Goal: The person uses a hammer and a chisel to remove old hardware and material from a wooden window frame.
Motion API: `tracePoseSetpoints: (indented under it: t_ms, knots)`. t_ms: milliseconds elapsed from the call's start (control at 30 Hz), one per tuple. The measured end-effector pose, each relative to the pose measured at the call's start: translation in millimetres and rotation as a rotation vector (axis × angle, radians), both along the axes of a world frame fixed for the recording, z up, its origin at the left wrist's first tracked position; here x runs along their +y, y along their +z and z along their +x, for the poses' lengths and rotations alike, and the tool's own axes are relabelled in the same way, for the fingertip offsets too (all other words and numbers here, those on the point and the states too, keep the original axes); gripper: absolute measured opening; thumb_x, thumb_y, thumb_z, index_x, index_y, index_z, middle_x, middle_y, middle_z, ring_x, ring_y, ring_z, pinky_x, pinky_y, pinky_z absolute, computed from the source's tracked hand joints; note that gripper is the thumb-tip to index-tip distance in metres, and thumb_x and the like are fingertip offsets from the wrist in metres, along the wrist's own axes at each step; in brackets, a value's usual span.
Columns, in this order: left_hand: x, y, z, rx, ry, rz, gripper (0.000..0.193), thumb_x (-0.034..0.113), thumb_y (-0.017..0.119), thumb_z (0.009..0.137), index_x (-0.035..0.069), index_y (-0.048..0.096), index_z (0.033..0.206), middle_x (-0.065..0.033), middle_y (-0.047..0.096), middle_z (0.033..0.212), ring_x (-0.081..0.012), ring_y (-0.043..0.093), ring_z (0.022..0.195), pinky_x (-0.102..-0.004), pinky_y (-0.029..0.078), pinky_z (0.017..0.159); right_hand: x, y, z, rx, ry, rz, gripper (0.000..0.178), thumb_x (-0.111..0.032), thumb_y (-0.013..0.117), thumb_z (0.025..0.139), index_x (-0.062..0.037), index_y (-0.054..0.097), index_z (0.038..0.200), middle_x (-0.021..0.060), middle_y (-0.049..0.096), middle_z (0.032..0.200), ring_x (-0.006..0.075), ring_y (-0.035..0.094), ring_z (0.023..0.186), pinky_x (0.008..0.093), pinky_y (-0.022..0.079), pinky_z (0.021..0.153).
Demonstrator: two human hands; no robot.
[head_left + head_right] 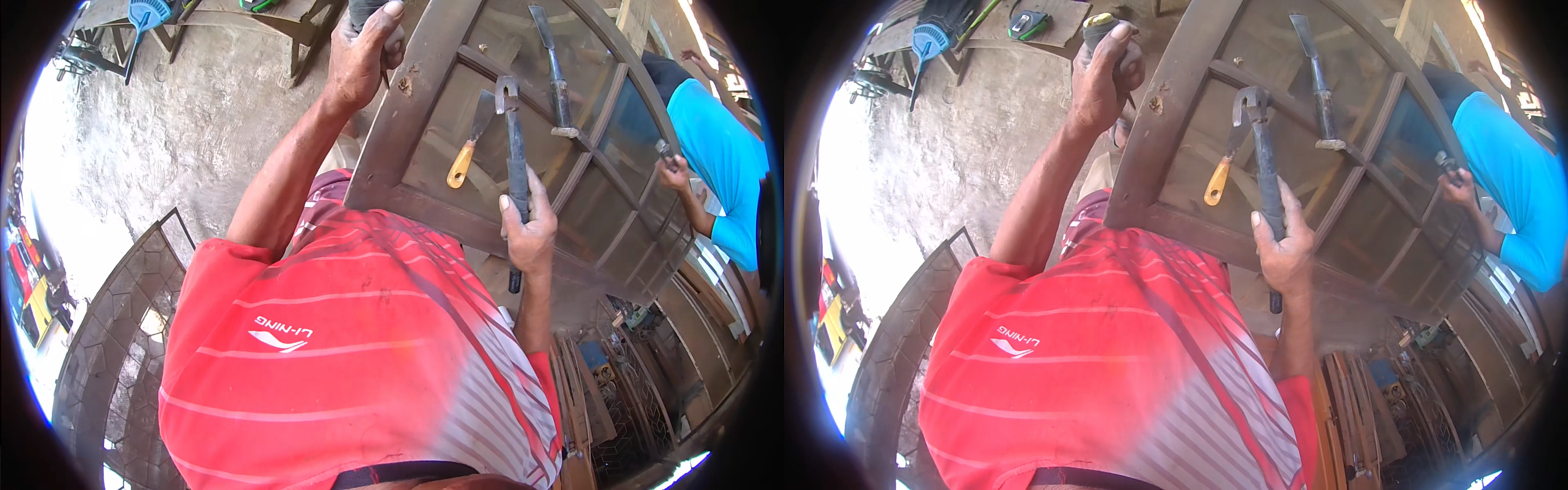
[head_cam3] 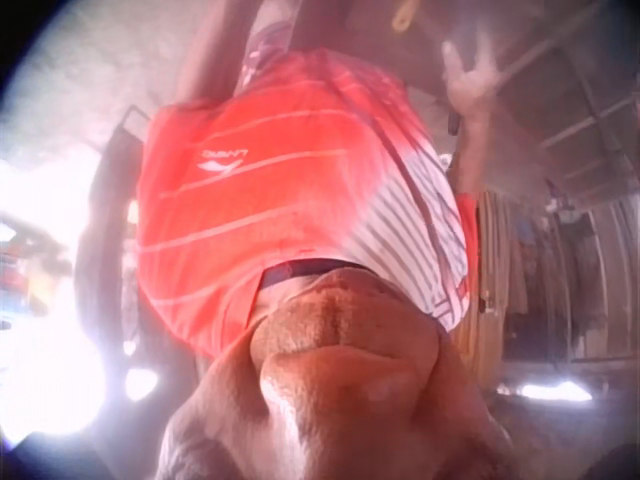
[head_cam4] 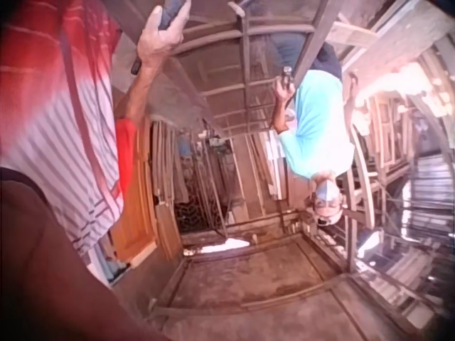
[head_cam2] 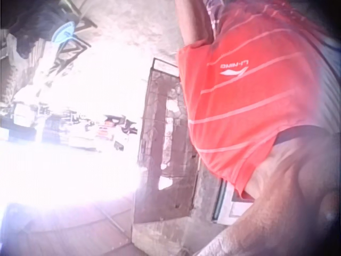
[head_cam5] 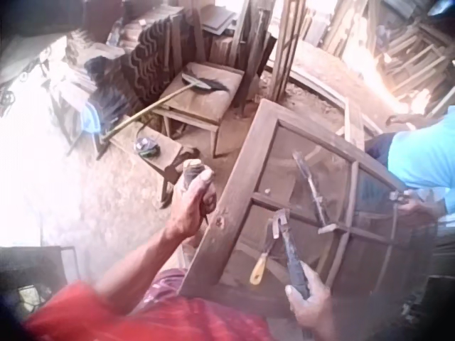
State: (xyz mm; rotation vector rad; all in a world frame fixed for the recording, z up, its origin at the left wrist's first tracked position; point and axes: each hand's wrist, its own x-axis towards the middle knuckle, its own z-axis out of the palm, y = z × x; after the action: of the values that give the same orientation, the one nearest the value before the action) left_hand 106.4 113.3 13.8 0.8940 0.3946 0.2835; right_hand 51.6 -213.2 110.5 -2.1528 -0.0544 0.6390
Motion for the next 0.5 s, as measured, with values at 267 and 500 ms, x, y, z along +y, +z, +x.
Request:
tracePoseSetpoints:
  t_ms: [267,500]
  knots:
    - [-20.0,-15.2,10.4,0.129,0.111,0.332,0.042,0.046,0.070,0.102,0.008,0.056,0.112,-0.0013,0.060,0.081,-0.0080,0.056,0.062,-0.0252,0.045,0.054,-15.4,-33.6,-36.4,-0.037,-0.015,-0.013,0.055,-0.012,0.073,0.096,-0.0025,0.057,0.148,0.0026,0.069,0.094,0.0092,0.061,0.078,0.0295,0.053,0.075]
    - [-5.8,-13.4,-0.1,-0.068,-0.153,0.346,0.045,0.041,0.063,0.107,0.007,0.059,0.137,-0.0015,0.063,0.087,-0.0092,0.060,0.074,-0.0262,0.050,0.065,-4.2,-30.7,-38.0,0.140,-0.107,0.009,0.041,-0.008,0.069,0.096,-0.0012,0.061,0.136,0.0019,0.064,0.086,0.0091,0.058,0.072,0.0295,0.051,0.067]
